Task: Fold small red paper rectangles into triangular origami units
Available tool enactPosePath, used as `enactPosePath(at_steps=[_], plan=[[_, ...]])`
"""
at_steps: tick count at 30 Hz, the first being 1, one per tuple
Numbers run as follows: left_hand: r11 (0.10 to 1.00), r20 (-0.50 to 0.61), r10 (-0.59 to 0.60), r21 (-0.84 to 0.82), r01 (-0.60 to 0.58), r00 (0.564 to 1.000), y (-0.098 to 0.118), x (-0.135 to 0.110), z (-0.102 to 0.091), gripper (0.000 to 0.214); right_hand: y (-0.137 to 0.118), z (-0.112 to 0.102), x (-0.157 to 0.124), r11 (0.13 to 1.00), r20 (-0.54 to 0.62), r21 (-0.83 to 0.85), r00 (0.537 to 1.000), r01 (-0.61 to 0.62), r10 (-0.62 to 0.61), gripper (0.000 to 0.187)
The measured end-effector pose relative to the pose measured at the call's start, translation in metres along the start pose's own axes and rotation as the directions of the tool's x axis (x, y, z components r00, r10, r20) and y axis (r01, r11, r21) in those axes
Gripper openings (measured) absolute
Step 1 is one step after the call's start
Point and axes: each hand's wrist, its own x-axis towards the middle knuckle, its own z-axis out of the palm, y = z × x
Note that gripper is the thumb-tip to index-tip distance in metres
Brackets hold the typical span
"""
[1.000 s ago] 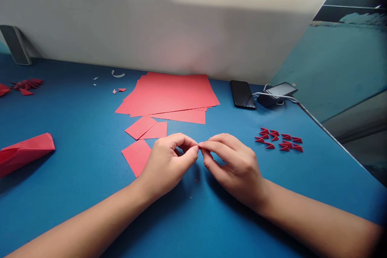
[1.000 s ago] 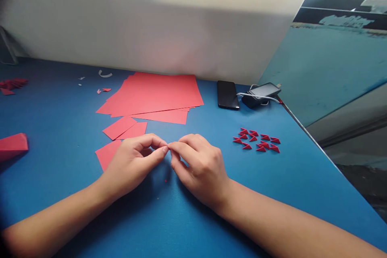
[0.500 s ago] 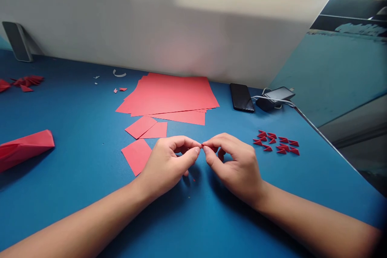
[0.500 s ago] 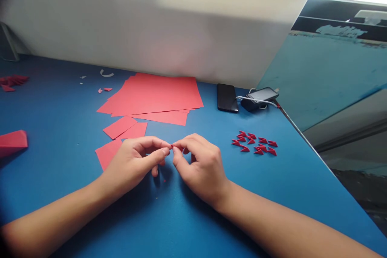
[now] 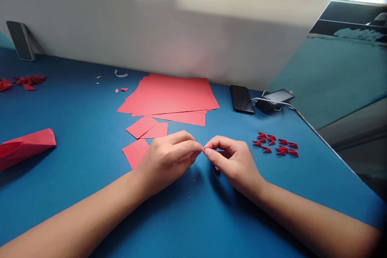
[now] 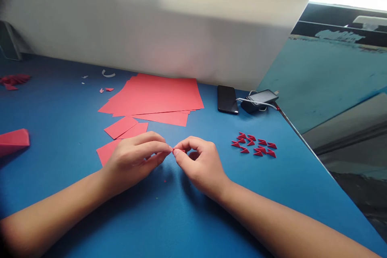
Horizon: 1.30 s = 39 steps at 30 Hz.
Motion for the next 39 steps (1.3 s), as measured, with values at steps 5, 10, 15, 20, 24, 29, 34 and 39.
enactPosePath(at_steps=[5, 10, 15, 20, 24, 29, 34, 39], plan=[[0.999, 0.024, 0.018, 0.051, -0.019, 1.000, -0.0005, -0.0004, 0.0004, 0.015, 0.0018, -0.0005, 0.0009, 0.999, 0.024, 0.033, 0.999, -0.040, 0.039, 0.015], [0.998, 0.044, 0.028, 0.057, -0.030, 0.999, -0.0019, -0.0007, 0.0021, 0.015, 0.0022, -0.0006, 0.0013, 0.995, 0.033, 0.070, 0.997, -0.072, 0.070, 0.016], [0.997, 0.015, 0.038, 0.062, -0.039, 0.999, -0.0037, -0.0031, 0.0021, 0.016, 0.0026, -0.0011, 0.0012, 0.993, 0.038, 0.084, 0.996, -0.078, 0.075, 0.016], [0.998, -0.029, 0.039, 0.047, -0.037, 0.999, -0.0031, -0.0029, -0.0001, 0.015, 0.0029, -0.0010, 0.0016, 0.992, 0.042, 0.086, 0.996, -0.088, 0.084, 0.017], [0.997, -0.010, 0.051, 0.056, -0.051, 0.999, -0.0029, -0.0024, -0.0011, 0.016, 0.0023, -0.0007, 0.0014, 0.992, 0.042, 0.082, 0.995, -0.094, 0.091, 0.017], [0.989, 0.029, 0.083, 0.122, -0.086, 0.996, -0.0020, -0.0015, -0.0021, 0.018, 0.0020, -0.0004, 0.0018, 0.992, 0.056, 0.085, 0.994, -0.094, 0.089, 0.016], [0.979, 0.037, 0.110, 0.170, -0.114, 0.993, -0.0029, -0.0022, -0.0005, 0.019, 0.0029, -0.0007, 0.0022, 0.994, 0.063, 0.072, 0.995, -0.086, 0.081, 0.016], [0.951, 0.100, 0.149, 0.257, -0.170, 0.984, -0.0040, -0.0024, 0.0001, 0.018, 0.0033, -0.0008, 0.0010, 0.997, 0.082, 0.055, 0.996, -0.046, 0.041, 0.016]])
